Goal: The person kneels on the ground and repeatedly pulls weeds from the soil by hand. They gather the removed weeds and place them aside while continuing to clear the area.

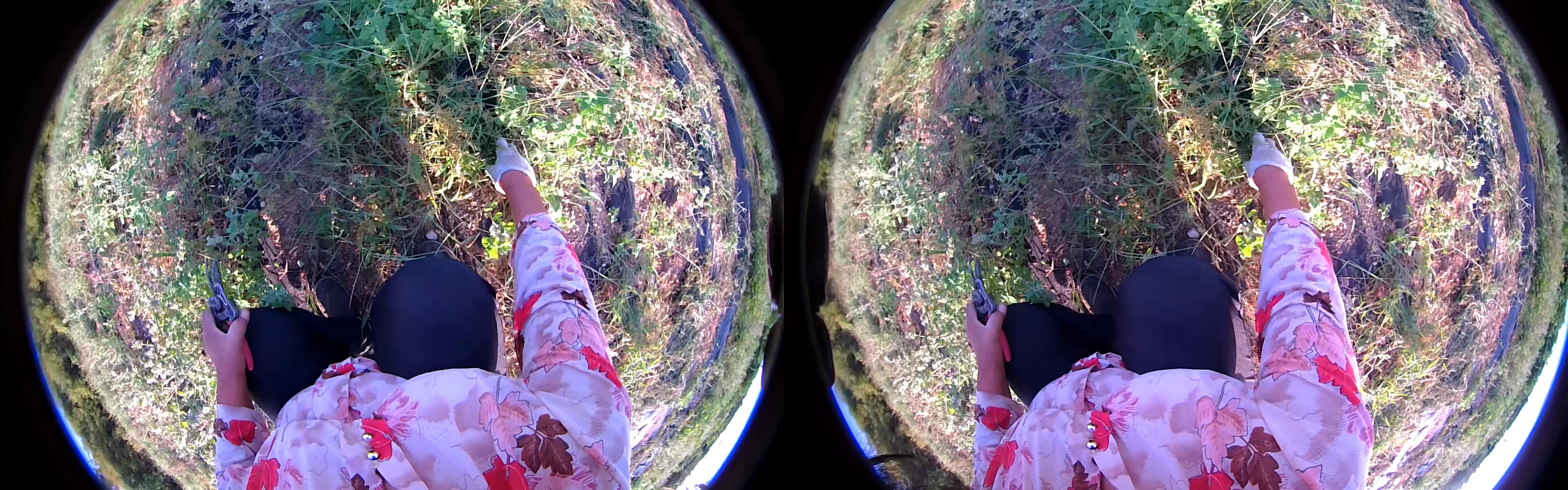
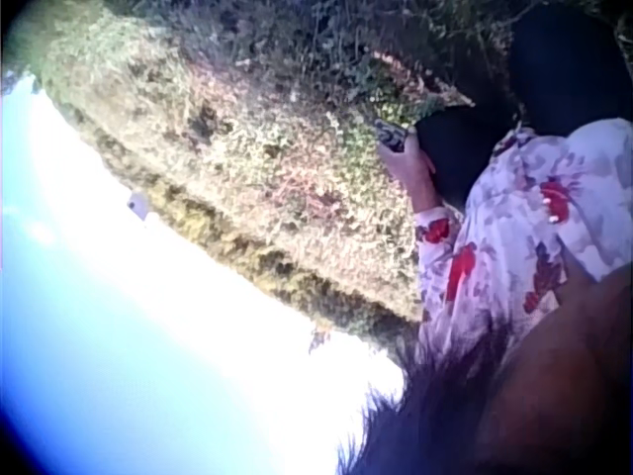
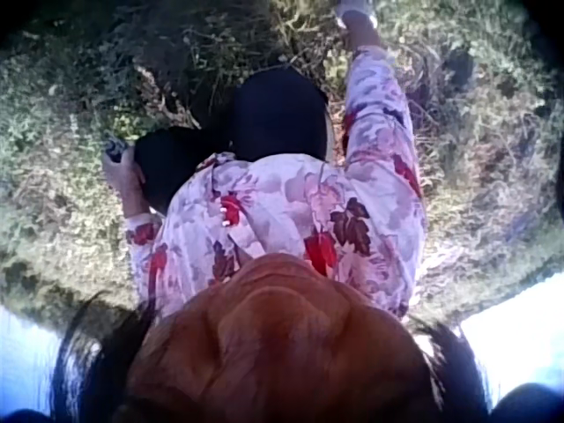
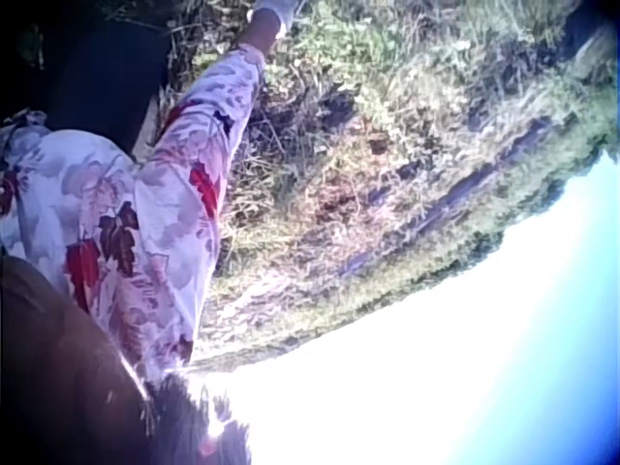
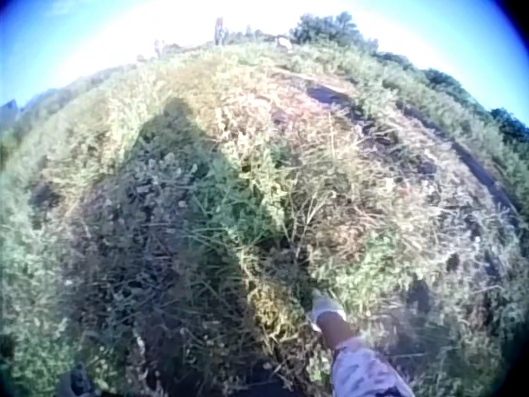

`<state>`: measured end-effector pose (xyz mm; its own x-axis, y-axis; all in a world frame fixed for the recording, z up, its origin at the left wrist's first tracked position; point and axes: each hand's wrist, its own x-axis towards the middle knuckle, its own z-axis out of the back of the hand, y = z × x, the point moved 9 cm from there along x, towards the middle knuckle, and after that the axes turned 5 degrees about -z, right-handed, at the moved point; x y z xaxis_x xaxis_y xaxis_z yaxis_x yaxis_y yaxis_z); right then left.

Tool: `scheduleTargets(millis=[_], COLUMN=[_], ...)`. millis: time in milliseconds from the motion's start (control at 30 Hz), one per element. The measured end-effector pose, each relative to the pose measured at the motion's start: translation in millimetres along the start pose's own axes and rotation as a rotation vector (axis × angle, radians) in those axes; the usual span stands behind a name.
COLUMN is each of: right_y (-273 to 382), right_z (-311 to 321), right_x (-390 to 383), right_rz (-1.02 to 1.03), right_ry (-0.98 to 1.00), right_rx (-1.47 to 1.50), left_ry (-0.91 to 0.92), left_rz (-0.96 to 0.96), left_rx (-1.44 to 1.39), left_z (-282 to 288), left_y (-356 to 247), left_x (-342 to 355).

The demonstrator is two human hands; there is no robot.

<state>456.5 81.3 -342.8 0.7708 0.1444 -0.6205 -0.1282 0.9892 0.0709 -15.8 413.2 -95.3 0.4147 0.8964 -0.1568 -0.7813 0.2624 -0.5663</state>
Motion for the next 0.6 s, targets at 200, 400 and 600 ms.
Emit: scheduleTargets(millis=[200,400,600], right_y=[-7.4,2.8,2.2], right_z=[-33.8,-29.0,-34.5], right_x=[7.7,13.4,21.0], right_rz=[0.175,0.163,0.019], right_ry=[-0.116,-0.112,0.034], right_rx=[-0.184,-0.290,-0.137], left_ry=[0.014,0.007,0.028], left_rz=[-0.012,-0.010,0.019], left_rx=[-0.018,-0.006,-0.019], left_z=[-2.9,-5.2,-4.1], left_y=[5.8,4.2,-0.8], left_x=[3.5,4.1,1.7])
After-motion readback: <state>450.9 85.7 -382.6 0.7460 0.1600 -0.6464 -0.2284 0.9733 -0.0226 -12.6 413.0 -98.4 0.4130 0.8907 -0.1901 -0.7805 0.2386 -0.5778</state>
